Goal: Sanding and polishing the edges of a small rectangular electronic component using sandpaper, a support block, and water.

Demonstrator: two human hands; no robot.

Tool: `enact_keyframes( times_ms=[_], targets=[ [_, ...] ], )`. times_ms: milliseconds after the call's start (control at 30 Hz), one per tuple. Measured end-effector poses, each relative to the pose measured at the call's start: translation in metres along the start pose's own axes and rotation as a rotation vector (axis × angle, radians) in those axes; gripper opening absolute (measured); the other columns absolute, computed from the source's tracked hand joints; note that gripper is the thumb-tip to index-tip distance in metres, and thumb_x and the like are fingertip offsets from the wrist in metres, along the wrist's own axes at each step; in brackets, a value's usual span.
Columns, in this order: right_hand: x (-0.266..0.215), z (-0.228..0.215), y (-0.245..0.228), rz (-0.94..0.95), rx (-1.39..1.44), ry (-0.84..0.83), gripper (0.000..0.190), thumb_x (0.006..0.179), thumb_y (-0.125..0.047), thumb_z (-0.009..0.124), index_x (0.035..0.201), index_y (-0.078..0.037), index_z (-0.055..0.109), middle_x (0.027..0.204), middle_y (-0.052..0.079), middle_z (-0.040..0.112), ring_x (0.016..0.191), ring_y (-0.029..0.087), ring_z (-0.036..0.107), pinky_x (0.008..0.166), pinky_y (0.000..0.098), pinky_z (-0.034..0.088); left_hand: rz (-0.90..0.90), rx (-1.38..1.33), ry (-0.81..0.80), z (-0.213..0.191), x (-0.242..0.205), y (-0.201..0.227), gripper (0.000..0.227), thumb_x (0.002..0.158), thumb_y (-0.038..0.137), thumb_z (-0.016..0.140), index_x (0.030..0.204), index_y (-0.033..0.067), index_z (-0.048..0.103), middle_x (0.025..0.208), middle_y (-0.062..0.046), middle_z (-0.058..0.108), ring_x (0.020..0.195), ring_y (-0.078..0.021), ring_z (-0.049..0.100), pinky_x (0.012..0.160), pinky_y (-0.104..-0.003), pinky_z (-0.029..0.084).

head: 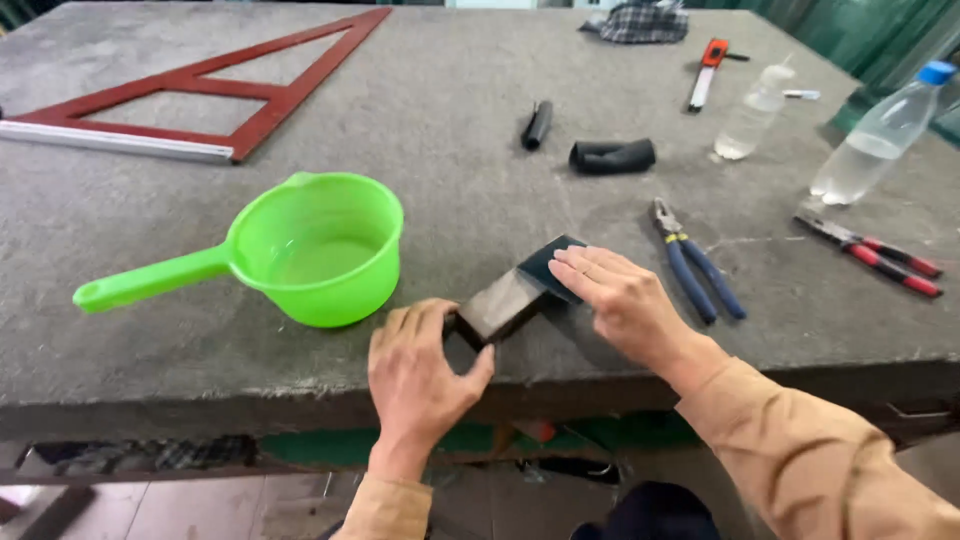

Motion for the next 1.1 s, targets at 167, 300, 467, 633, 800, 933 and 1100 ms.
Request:
enact_keyframes(
  times_ms=[167, 300, 467, 633, 800, 933, 1100],
  targets=[
    [0.010, -0.019, -0.041, -0.147, 0.095, 0.020, 0.069, 0.085, 0.014, 0.049, 0.147, -0.005, 0.071, 0.145, 0.016, 0.075, 0.137, 0.037, 0.070, 0.120, 0.0505, 0.053, -0.049, -0.005, -0.038, 0.002, 0.002, -0.008, 0.062, 0.069, 0.052, 0.087, 0.120, 0.0187, 0.077, 0.120, -0.003, 0.080, 0.117, -0.0291, 0.070, 0.094, -0.047, 0.052],
    [0.018, -0.042, -0.053, -0.138, 0.151, 0.036, 0.052, 0.089, 0.014, 0.053, 0.135, 0.003, 0.075, 0.133, 0.025, 0.079, 0.124, 0.044, 0.076, 0.109, 0.0547, 0.059, -0.029, 0.001, -0.036, -0.003, 0.000, 0.000, 0.058, 0.074, 0.050, 0.083, 0.120, 0.0155, 0.075, 0.122, -0.001, 0.079, 0.112, -0.0299, 0.067, 0.089, -0.048, 0.050],
    [-0.002, -0.032, -0.037, -0.082, 0.144, 0.037, 0.055, 0.095, 0.005, 0.047, 0.143, -0.002, 0.073, 0.145, 0.022, 0.075, 0.133, 0.041, 0.073, 0.118, 0.0534, 0.055, -0.012, -0.019, -0.020, -0.001, -0.006, 0.004, 0.062, 0.072, 0.051, 0.082, 0.123, 0.0154, 0.077, 0.121, -0.001, 0.079, 0.114, -0.0306, 0.069, 0.089, -0.049, 0.051],
    [0.007, -0.042, -0.052, -0.152, 0.208, 0.053, 0.052, 0.102, 0.010, 0.043, 0.143, -0.001, 0.073, 0.144, 0.020, 0.076, 0.134, 0.040, 0.074, 0.122, 0.0538, 0.055, -0.009, -0.025, 0.009, -0.004, -0.002, 0.001, 0.063, 0.071, 0.053, 0.083, 0.122, 0.0157, 0.077, 0.122, -0.002, 0.080, 0.114, -0.0303, 0.070, 0.091, -0.048, 0.052],
    [0.011, -0.041, -0.053, -0.146, 0.245, 0.019, 0.058, 0.094, 0.011, 0.046, 0.144, -0.003, 0.072, 0.149, 0.021, 0.073, 0.136, 0.040, 0.072, 0.122, 0.0531, 0.053, -0.011, -0.002, 0.006, -0.005, 0.005, 0.003, 0.066, 0.071, 0.054, 0.083, 0.124, 0.0159, 0.076, 0.122, -0.003, 0.080, 0.112, -0.0326, 0.068, 0.091, -0.049, 0.051],
    [0.014, -0.036, -0.026, -0.031, 0.092, 0.030, 0.080, 0.072, 0.025, 0.049, 0.144, 0.000, 0.074, 0.145, 0.025, 0.076, 0.136, 0.041, 0.073, 0.121, 0.0536, 0.056, -0.002, -0.014, -0.001, 0.001, 0.005, 0.003, 0.070, 0.077, 0.054, 0.083, 0.131, 0.0120, 0.076, 0.128, -0.004, 0.079, 0.118, -0.0325, 0.068, 0.093, -0.051, 0.052],
    [0.008, -0.018, -0.015, -0.021, 0.084, 0.034, 0.082, 0.070, 0.026, 0.050, 0.145, 0.000, 0.073, 0.149, 0.021, 0.074, 0.141, 0.037, 0.070, 0.124, 0.0489, 0.054, 0.007, -0.005, 0.015, -0.005, 0.002, 0.001, 0.071, 0.075, 0.054, 0.084, 0.132, 0.0113, 0.076, 0.128, -0.005, 0.080, 0.118, -0.0315, 0.069, 0.093, -0.049, 0.053]
  ],
)
Point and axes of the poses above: each hand's wrist, its own x-axis towards the middle knuckle, its own z-axis out of the palm, y = z × x, the point moved 10 cm from there along x, towards the middle knuckle
